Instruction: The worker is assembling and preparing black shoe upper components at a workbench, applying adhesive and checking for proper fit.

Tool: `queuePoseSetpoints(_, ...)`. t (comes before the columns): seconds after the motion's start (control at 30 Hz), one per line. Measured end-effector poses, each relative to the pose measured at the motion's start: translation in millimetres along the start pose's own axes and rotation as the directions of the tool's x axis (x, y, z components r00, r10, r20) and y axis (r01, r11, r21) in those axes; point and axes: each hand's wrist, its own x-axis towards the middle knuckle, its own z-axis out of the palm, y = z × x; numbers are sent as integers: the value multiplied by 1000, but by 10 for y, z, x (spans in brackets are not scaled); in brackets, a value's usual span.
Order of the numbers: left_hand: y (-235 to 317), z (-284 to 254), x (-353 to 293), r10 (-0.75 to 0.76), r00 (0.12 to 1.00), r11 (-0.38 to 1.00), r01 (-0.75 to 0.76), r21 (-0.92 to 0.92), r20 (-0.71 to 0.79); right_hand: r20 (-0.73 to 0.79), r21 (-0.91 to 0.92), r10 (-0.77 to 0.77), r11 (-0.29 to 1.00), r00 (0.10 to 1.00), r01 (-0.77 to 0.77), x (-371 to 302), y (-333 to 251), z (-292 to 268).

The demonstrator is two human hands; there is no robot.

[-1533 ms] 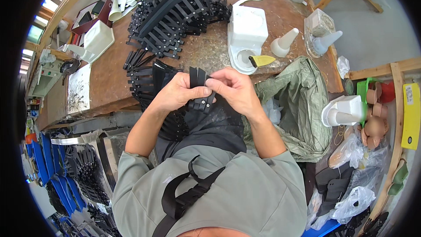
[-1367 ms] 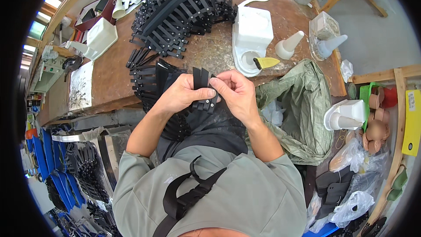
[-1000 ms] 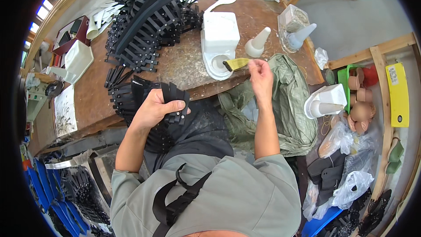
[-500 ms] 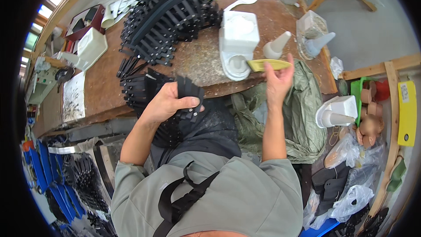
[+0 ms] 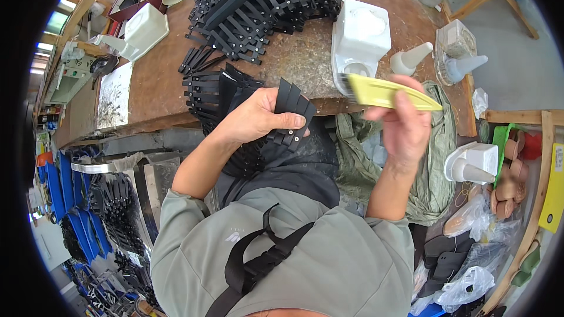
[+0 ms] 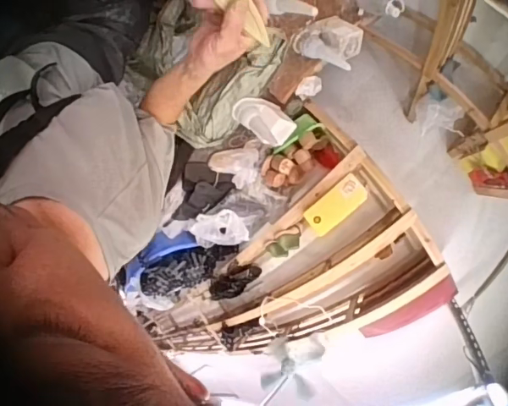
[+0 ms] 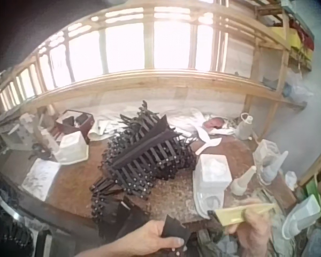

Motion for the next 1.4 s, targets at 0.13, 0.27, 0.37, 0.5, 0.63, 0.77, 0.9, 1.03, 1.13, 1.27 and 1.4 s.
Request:
queuePoseSetpoints(0.13,75,67,-24,-45,998,997,42,-62,-40,129,-137,-10,990,992,28,-11,158,329)
queuePoseSetpoints(0.27,114,83,-29,-39,998,998,37,-41,-44,130,-357,-50,929,990,94,-4,156,490)
queuePoseSetpoints(0.37,91,62,-47,-36,998,999,34,-38,-45,173,-484,46,874,984,44,36,174,505)
queuePoseSetpoints(0.5,84,37,-44,-49,998,999,49,7,-35,68,-405,-73,909,995,95,57,178,483)
queuePoseSetpoints(0.63,122,64,-47,-50,997,998,51,23,-55,197,-555,-37,819,980,143,28,174,504)
queuePoseSetpoints(0.77,135,67,-71,-77,993,997,79,15,-91,147,-414,-42,905,988,100,6,133,405)
queuePoseSetpoints(0.9,116,33,-64,-55,992,997,61,49,-110,96,-520,-23,851,995,70,-47,177,338)
queuePoseSetpoints(1.03,190,49,-71,-67,992,996,72,47,-111,89,-377,32,926,995,4,-127,107,262)
queuePoseSetpoints(1.13,199,29,-65,-55,988,992,71,103,-147,15,-495,5,869,1000,3,-62,165,253)
queuePoseSetpoints(1.27,224,60,-66,-10,991,999,17,49,-131,-40,-362,15,932,999,-28,-67,123,144)
queuePoseSetpoints(1.4,222,33,-102,-44,989,996,55,74,-141,-82,-401,-20,916,996,-14,-31,215,150)
